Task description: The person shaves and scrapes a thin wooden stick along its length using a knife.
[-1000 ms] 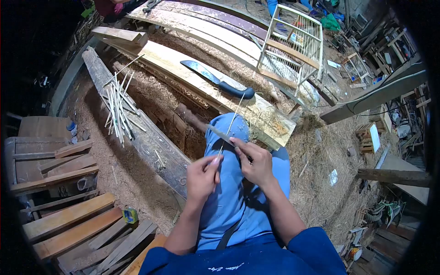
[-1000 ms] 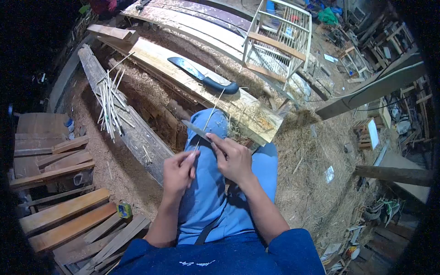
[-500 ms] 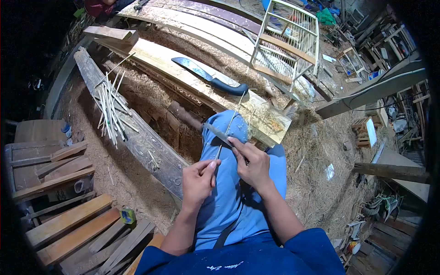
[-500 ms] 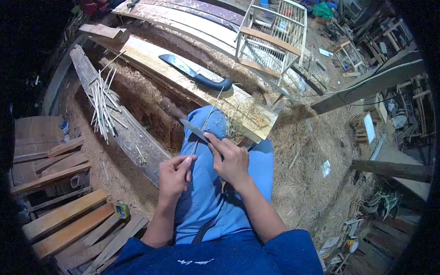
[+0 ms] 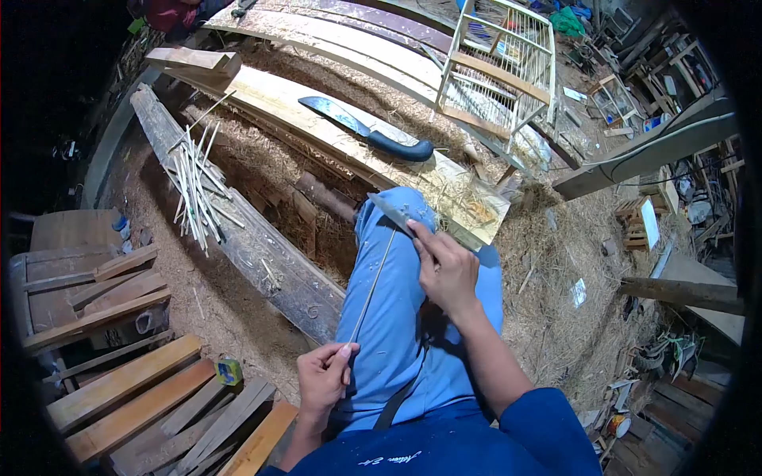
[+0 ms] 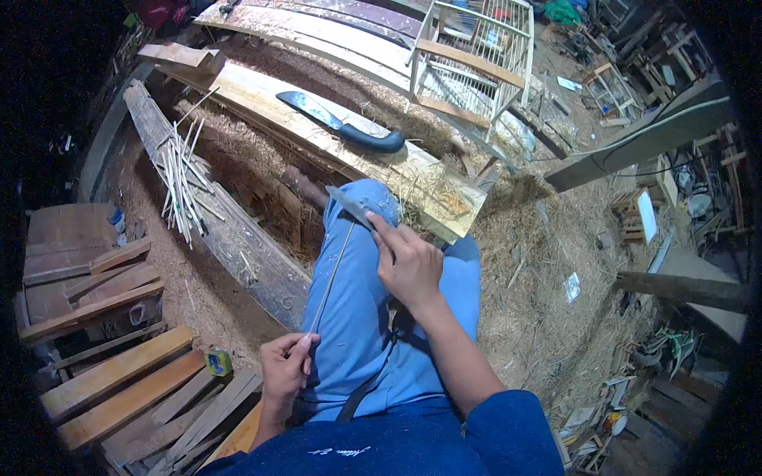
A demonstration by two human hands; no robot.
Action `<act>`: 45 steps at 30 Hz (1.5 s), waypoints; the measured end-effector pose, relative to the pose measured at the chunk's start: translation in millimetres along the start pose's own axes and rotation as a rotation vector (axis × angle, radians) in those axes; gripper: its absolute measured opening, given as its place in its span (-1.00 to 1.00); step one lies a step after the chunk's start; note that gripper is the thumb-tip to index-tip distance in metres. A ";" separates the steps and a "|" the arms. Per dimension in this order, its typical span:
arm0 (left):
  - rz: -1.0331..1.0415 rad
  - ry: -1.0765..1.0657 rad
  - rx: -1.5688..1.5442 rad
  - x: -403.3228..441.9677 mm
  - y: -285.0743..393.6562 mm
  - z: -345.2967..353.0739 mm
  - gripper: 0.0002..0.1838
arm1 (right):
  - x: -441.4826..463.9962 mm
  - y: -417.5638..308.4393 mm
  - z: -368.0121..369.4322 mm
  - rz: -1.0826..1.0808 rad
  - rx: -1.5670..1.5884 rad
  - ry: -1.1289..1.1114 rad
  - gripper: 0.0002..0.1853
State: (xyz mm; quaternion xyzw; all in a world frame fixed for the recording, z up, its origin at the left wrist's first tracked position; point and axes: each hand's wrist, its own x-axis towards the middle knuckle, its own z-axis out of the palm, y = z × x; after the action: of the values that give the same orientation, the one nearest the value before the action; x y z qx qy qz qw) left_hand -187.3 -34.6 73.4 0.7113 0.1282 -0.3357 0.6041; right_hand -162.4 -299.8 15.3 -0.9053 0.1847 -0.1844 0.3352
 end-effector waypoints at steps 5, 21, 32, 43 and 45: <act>0.183 -0.052 0.102 33.5 23.7 21.6 -0.77 | 6.6 -2.8 -2.7 -0.031 0.098 -0.023 -0.62; 0.223 -0.124 0.022 93.8 46.8 66.0 -0.78 | -10.3 -5.4 -4.3 -0.067 0.075 -0.036 -0.63; 0.125 -0.060 0.045 20.0 11.3 14.7 -0.78 | 5.8 13.3 -1.7 -0.069 0.012 0.051 -0.65; 0.167 -0.117 0.077 63.8 45.1 39.0 -0.73 | 1.0 -0.5 -10.8 0.082 0.253 0.014 -0.67; 0.184 -0.118 0.058 73.5 54.6 48.8 -0.73 | -2.1 1.4 -1.9 0.213 0.340 0.047 -0.67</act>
State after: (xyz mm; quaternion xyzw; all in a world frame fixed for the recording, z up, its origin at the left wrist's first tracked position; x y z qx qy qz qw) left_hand -116.4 -110.2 67.0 0.7162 0.0168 -0.3234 0.6182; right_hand -165.4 -300.8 15.2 -0.8064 0.2536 -0.1976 0.4963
